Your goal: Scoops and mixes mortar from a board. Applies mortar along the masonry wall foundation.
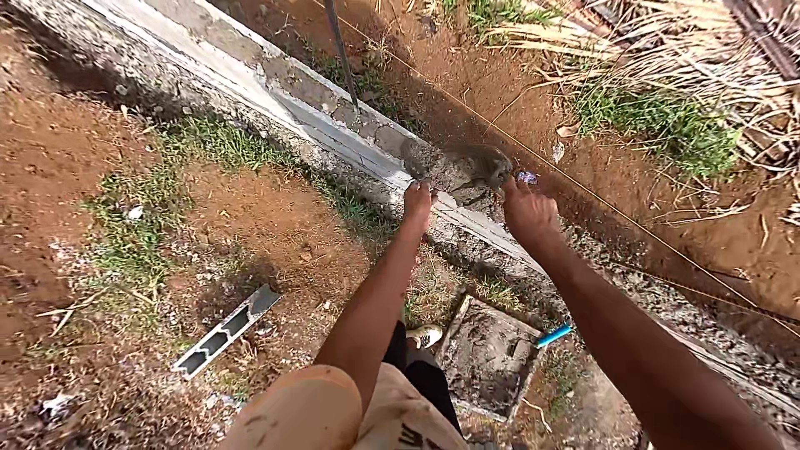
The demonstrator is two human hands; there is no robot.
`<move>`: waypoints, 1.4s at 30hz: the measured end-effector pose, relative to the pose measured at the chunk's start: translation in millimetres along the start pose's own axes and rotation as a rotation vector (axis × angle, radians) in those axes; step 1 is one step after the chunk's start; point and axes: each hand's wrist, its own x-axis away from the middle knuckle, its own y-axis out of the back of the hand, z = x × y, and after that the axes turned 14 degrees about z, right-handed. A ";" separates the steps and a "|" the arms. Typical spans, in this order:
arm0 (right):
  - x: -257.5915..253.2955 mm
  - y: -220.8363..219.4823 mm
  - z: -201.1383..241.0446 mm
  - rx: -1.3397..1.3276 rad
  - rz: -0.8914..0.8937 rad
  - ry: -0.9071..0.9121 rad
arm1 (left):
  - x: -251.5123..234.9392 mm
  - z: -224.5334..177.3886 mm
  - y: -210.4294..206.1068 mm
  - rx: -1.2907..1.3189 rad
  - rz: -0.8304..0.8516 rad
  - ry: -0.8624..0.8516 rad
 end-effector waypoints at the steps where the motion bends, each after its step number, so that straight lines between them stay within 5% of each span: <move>1: 6.7 -3.2 -1.8 -0.020 -0.005 -0.022 | -0.2 -3.0 -0.5 -0.019 0.000 -0.005; 21: 101.1 -23.3 -31.2 -0.302 0.025 -0.273 | 4.0 -59.8 15.2 -1.109 0.289 0.065; 24: 138.9 -33.1 -39.6 -0.449 0.199 -0.366 | 4.6 -79.6 2.5 -1.292 0.275 -0.005; 29: 204.8 -112.6 -85.4 -0.651 0.466 -0.499 | -14.0 -102.3 -9.2 -1.324 0.270 -0.128; 35: 318.7 -210.3 -139.6 -1.166 0.339 -0.746 | -19.5 -84.2 45.5 -1.125 0.131 -0.265; 39: 422.1 -249.0 -147.0 -1.727 0.036 -0.893 | 50.1 -24.8 88.0 -1.232 0.177 0.069; 42: 481.7 -267.1 -147.7 -1.859 -0.133 -0.922 | 113.1 10.8 134.8 -1.523 0.277 0.436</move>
